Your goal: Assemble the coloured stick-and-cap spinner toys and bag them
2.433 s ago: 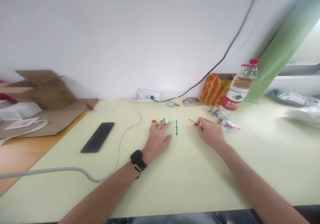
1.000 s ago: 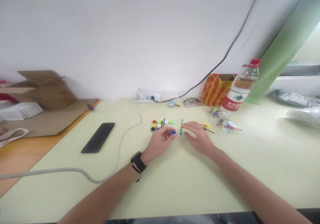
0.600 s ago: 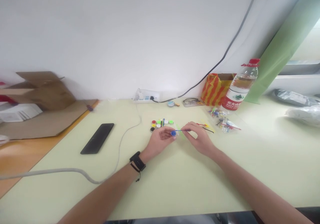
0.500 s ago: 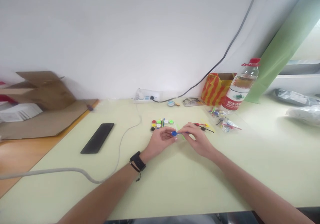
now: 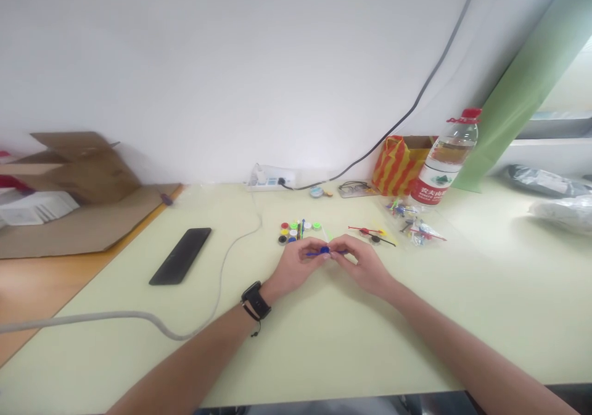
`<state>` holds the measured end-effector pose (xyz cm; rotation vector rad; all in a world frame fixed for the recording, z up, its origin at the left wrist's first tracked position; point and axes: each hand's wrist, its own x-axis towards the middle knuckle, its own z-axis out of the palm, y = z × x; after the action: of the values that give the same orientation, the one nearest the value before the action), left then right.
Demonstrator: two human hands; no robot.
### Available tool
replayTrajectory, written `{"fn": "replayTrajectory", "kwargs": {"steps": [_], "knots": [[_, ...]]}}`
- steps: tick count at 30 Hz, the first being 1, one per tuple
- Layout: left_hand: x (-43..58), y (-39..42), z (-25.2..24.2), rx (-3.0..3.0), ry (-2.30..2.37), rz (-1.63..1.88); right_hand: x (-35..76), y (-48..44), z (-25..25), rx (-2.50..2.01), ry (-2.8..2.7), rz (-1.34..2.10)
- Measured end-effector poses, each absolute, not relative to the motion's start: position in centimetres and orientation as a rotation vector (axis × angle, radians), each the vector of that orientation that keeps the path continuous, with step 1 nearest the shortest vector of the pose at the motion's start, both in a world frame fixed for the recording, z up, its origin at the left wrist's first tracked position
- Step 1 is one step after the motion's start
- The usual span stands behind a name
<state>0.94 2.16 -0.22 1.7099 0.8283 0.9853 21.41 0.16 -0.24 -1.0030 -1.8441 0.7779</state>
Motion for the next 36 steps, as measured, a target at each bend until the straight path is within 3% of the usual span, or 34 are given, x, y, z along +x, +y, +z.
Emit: {"fn": "replayTrajectory", "kwargs": {"steps": [6, 21, 28, 31, 36], "knots": [[0.9, 2.3, -0.4, 1.709, 0.836, 1.053, 21.9, 0.7, -0.6, -1.112, -1.794, 0.76], [1.0, 1.9, 0.1, 1.833, 0.841, 1.099, 22.2, 0.4, 0.8, -0.985, -1.585, 1.167], [1.2, 1.1, 0.5, 1.708, 0.681, 0.96, 22.0, 0.4, 1.0, -0.992, -1.477, 1.212], [1.2, 1.3, 0.3, 1.643, 0.705, 0.981, 22.1, 0.7, 0.7, -1.01, -1.484, 1.127], [1.1, 2.2, 0.1, 1.52, 0.793, 1.054, 22.9, 0.5, 0.9, -1.053, -1.787, 0.702]]}}
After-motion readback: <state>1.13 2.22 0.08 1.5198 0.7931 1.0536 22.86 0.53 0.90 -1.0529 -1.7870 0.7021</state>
